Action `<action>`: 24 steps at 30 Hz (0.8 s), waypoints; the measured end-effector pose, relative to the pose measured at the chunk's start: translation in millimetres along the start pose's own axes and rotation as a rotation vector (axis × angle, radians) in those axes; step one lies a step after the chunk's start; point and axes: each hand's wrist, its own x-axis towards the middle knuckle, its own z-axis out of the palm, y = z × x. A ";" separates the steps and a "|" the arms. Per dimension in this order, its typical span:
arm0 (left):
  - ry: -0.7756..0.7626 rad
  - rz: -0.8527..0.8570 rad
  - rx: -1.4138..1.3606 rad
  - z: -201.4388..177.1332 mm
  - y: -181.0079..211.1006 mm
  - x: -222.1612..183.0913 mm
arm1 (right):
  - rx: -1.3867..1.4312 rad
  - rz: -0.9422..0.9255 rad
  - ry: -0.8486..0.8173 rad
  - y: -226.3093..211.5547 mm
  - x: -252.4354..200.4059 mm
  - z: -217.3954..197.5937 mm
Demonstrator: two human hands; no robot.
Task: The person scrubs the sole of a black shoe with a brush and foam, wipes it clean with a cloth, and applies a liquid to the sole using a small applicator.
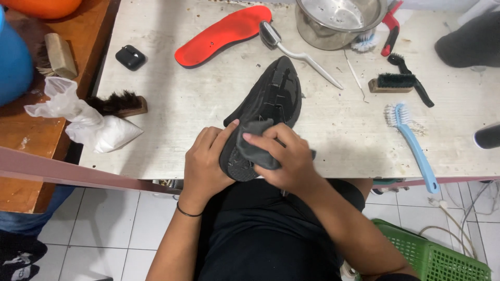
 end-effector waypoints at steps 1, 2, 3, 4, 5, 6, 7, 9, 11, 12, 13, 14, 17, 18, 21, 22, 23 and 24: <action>-0.002 0.007 0.007 -0.6 1.1 -0.1 | 0.020 -0.027 -0.063 1.3 1.1 -7.6; -0.002 0.016 0.012 -0.2 2.4 0.5 | 0.036 -0.055 -0.127 3.2 2.3 -16.0; -0.001 0.018 0.009 -0.4 2.9 2.5 | 0.032 -0.056 -0.127 4.9 6.2 -26.1; 0.001 0.017 0.013 -0.3 4.3 2.7 | -0.051 -0.064 -0.213 5.7 8.5 -36.6; 0.003 0.016 0.017 -0.1 5.5 2.8 | -0.135 -0.071 -0.300 6.6 10.7 -47.1; 0.001 0.015 0.015 0.5 6.8 2.0 | -0.135 -0.069 -0.301 3.7 11.0 -46.0; 0.000 0.014 0.022 0.8 8.2 1.4 | -0.068 -0.033 -0.249 0.6 11.6 -44.8; 0.002 0.015 0.034 2.1 7.3 1.4 | 0.002 -0.003 -0.194 -3.8 11.1 -33.1; 0.003 0.022 0.025 3.2 3.5 -0.2 | -0.043 -0.140 -0.146 -8.5 6.5 -11.6; 0.004 0.024 0.028 3.3 2.1 -0.8 | -0.042 -0.142 -0.143 -8.1 6.2 -13.5; 0.001 0.028 0.032 3.4 0.5 -1.4 | -0.006 -0.130 -0.153 -7.5 5.9 -15.2; -0.002 0.029 0.032 4.9 0.2 -3.0 | 0.028 -0.117 -0.167 -7.0 4.8 -18.5; 0.000 0.014 0.038 3.8 2.0 -1.2 | -0.047 -0.070 -0.264 -10.6 22.0 -36.3; -0.003 0.015 0.034 3.4 3.5 -1.6 | -0.050 -0.068 -0.264 -11.4 24.7 -35.1; 0.005 0.002 0.031 0.4 5.1 1.6 | 0.137 -0.053 -0.235 -6.4 36.7 -30.1; 0.000 -0.013 0.023 -0.6 4.8 1.1 | 0.139 -0.104 -0.303 -0.8 39.4 -27.7; -0.006 -0.028 0.015 -1.7 4.3 0.7 | 0.142 -0.156 -0.371 4.7 42.3 -25.1; 0.010 -0.032 0.021 -1.4 4.1 1.6 | 0.147 -0.171 -0.378 7.2 53.6 -27.5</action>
